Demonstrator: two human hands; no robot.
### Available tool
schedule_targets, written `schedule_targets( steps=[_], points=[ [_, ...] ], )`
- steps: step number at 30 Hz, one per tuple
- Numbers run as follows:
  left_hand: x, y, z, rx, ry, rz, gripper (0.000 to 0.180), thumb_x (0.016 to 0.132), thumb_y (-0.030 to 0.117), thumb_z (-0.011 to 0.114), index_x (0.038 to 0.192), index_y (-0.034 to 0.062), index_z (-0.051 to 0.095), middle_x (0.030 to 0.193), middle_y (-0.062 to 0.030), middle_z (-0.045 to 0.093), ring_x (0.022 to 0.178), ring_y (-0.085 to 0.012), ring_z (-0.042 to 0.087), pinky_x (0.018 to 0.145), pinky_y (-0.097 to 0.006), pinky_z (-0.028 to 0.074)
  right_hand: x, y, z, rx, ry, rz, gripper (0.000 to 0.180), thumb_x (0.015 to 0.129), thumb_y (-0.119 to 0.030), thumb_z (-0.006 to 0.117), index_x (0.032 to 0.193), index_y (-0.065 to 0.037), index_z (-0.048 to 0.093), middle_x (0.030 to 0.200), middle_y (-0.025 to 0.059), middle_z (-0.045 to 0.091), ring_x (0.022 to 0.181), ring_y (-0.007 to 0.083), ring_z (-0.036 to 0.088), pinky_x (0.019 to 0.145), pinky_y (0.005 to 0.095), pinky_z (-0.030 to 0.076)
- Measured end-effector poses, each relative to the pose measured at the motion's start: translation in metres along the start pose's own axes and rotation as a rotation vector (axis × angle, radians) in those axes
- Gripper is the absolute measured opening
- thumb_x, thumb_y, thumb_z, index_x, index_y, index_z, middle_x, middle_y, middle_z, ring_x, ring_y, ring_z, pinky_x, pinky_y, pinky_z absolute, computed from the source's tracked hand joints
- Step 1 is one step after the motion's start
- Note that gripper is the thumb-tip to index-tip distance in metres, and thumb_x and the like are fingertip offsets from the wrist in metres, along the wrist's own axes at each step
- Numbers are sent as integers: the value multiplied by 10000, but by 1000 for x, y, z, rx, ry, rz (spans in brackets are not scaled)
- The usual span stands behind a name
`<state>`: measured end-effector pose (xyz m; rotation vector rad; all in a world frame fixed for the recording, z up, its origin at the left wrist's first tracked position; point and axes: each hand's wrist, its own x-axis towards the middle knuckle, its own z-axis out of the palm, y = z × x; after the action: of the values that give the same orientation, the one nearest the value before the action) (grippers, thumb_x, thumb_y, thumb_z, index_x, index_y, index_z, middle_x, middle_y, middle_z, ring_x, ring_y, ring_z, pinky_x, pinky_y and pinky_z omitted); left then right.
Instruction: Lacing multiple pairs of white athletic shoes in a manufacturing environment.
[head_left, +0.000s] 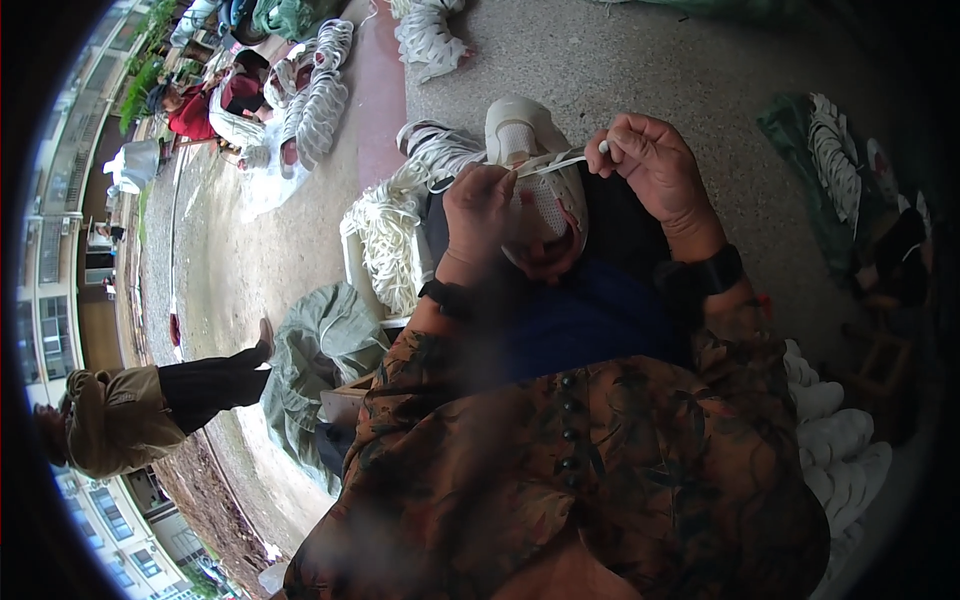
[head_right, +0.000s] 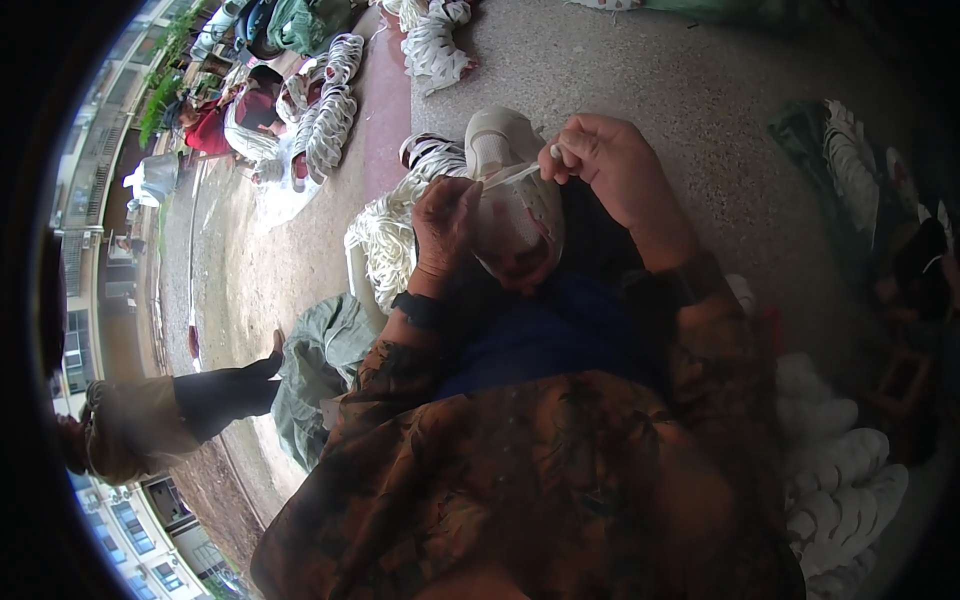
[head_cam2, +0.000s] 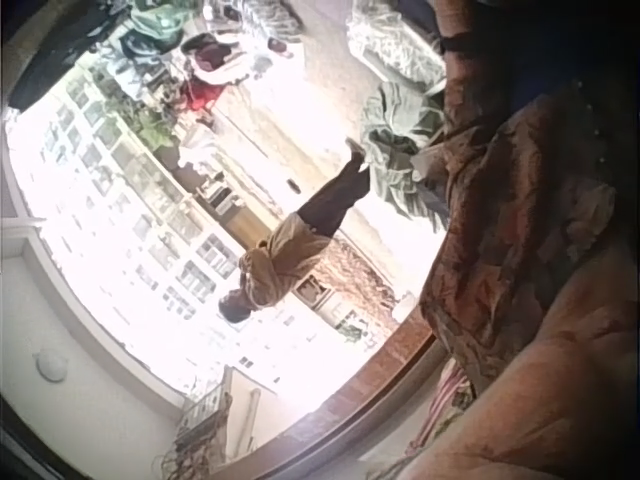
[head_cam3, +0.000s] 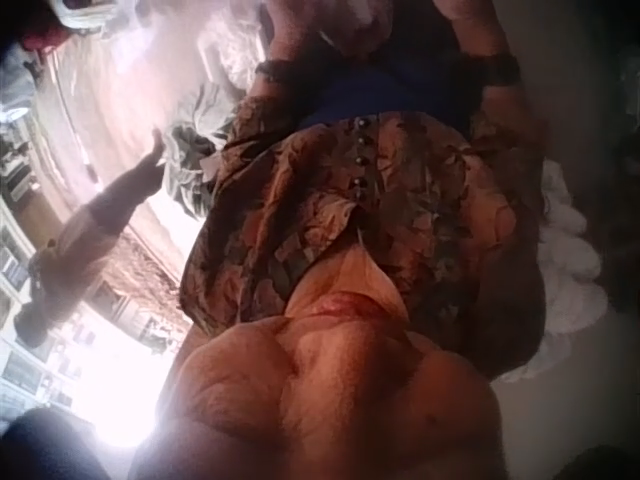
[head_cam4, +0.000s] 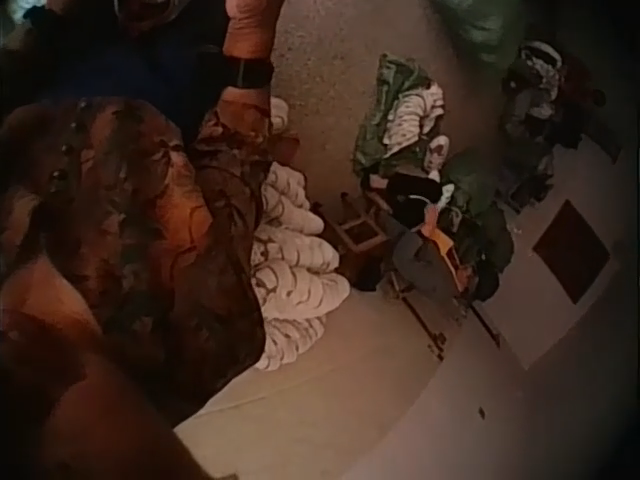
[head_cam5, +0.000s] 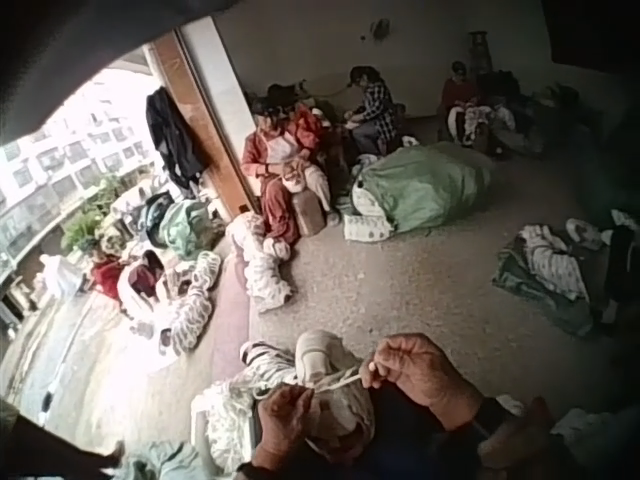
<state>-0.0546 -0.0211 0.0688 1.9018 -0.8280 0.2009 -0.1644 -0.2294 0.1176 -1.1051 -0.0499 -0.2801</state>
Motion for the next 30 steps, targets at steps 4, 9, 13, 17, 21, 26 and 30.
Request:
schedule_targets(
  steps=[4,9,13,17,21,26,30],
  points=[
    [-2,2,0,-38,-49,-101,80,840,69,629,833,-7,653,750,-77,589,711,-161,560,663,-280,444,4,-1,1,14,-68,-17,293,958,-223,496,720,-50,491,758,117,595,711,154,523,686,273,423],
    [6,2,4,59,-148,-9,163,849,152,625,788,6,664,769,-109,601,740,-244,580,670,-344,462,1,1,4,-49,-61,28,312,949,-253,510,706,-59,482,734,105,582,705,144,529,668,267,418],
    [8,5,6,238,-233,91,199,810,198,644,728,18,662,780,-113,606,764,-300,588,681,-396,475,-1,2,5,-79,-94,42,306,951,-255,508,713,-63,491,744,100,584,707,143,526,668,267,414],
    [4,8,4,265,-123,279,134,740,208,673,692,85,653,775,-69,611,740,-257,588,668,-377,475,6,3,9,41,3,-41,296,958,-238,504,721,-62,497,753,98,583,712,143,521,682,269,414],
    [4,2,15,612,-342,552,60,638,198,655,645,176,600,669,4,548,660,-208,566,615,-336,467,14,7,12,50,10,-79,285,959,-221,507,725,-60,501,755,101,581,720,144,519,696,271,413],
    [3,-10,35,561,-217,364,89,656,208,656,645,155,585,659,-12,546,654,-222,579,609,-367,471,6,22,14,-600,52,-26,239,954,-123,491,729,-45,508,712,22,556,659,122,497,644,278,424],
    [2,-17,40,478,-176,322,112,664,220,659,659,131,591,688,-33,583,666,-240,599,611,-392,476,-10,50,27,-1189,-101,-7,209,794,-128,664,817,-9,495,723,135,593,693,317,611,620,400,468]
  ],
)
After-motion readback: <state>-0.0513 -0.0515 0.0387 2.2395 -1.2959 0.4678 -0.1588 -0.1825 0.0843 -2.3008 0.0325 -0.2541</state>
